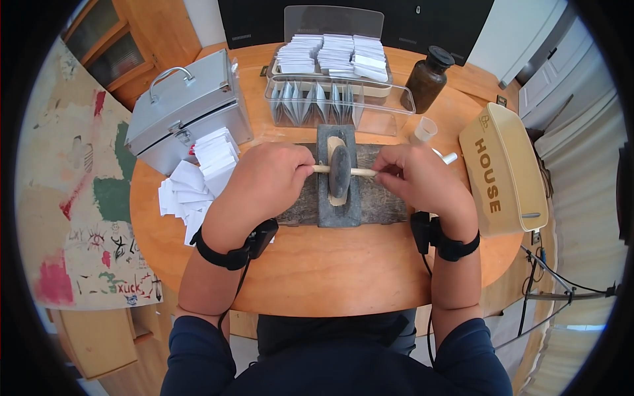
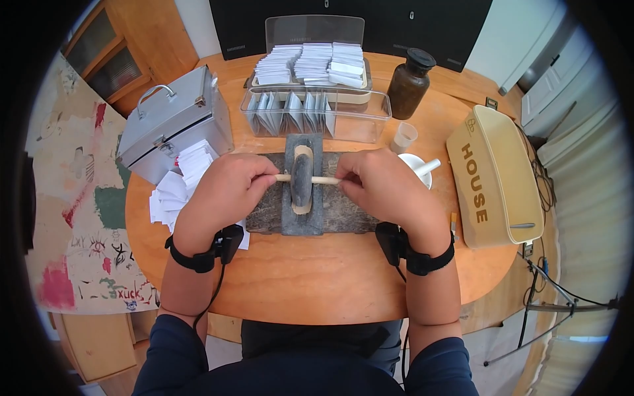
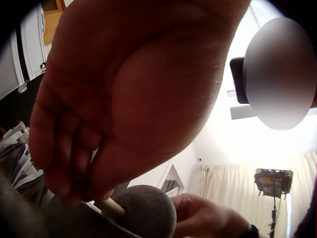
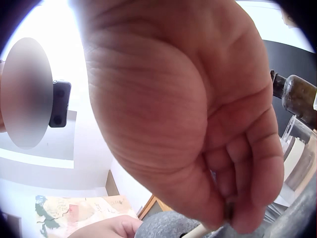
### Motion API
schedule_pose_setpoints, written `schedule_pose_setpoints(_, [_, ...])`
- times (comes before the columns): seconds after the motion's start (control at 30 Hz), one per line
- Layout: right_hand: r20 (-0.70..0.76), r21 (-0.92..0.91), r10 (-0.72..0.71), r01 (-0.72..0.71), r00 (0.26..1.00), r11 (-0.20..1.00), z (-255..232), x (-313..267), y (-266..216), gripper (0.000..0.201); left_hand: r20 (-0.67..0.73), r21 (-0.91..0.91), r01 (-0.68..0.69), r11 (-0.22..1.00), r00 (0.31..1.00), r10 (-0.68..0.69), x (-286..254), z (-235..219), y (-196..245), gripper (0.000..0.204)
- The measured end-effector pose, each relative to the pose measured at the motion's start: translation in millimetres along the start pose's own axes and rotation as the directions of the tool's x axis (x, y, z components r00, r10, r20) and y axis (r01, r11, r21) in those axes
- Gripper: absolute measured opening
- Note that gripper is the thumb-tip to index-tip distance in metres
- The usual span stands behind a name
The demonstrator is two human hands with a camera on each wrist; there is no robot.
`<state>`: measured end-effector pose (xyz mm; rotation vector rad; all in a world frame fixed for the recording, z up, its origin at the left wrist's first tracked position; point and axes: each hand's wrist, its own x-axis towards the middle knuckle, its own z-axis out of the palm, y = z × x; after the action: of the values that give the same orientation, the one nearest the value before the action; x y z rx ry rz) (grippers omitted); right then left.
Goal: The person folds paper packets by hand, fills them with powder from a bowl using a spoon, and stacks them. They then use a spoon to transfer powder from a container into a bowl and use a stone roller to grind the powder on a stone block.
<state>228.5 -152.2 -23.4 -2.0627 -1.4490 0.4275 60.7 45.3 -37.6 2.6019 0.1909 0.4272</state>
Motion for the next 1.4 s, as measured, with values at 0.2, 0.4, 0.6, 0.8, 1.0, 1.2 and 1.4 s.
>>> schedule_pose_setpoints(0.2, [-0.237,-0.101,-0.100,0.077,0.966,0.992,11.9,9.9,6.8,0.007,-0.088,-0.010,0.033,0.999,0.996,-0.033,5.4,9.1,-7.8,0.011])
schedule_pose_setpoints(0.4, [-0.188,-0.050,-0.019,0.009,0.982,0.999,9.0,8.6,10.6,0.007,-0.087,-0.043,0.054,0.998,0.995,-0.058,5.6,6.9,-5.7,0.010])
schedule_pose_setpoints(0.6, [0.029,0.047,-0.009,0.007,1.000,0.999,-3.7,-0.4,-0.6,0.006,0.081,-0.020,0.079,0.997,0.994,-0.077,-0.8,-10.6,7.6,0.011])
schedule_pose_setpoints(0.8, [-0.007,-0.050,-0.042,0.041,0.999,0.998,4.5,4.2,5.3,0.004,-0.011,0.024,0.019,1.000,1.000,-0.019,2.2,3.4,-3.0,0.011])
schedule_pose_setpoints(1.0, [-0.331,-0.139,-0.094,0.050,0.939,0.989,19.3,13.2,15.0,0.007,-0.159,-0.012,0.030,0.999,0.987,-0.032,7.6,13.2,-8.2,0.010])
schedule_pose_setpoints(1.2, [-0.136,-0.070,0.031,-0.041,0.990,0.997,1.3,2.9,-3.2,0.005,-0.031,0.023,0.003,1.000,1.000,-0.002,0.1,-0.1,-0.7,0.010])
schedule_pose_setpoints(1.4, [0.040,-0.015,0.024,-0.023,0.999,1.000,-5.1,-3.1,-8.2,0.005,0.071,0.025,-0.021,0.999,0.997,0.019,-1.8,-7.6,4.7,0.010])
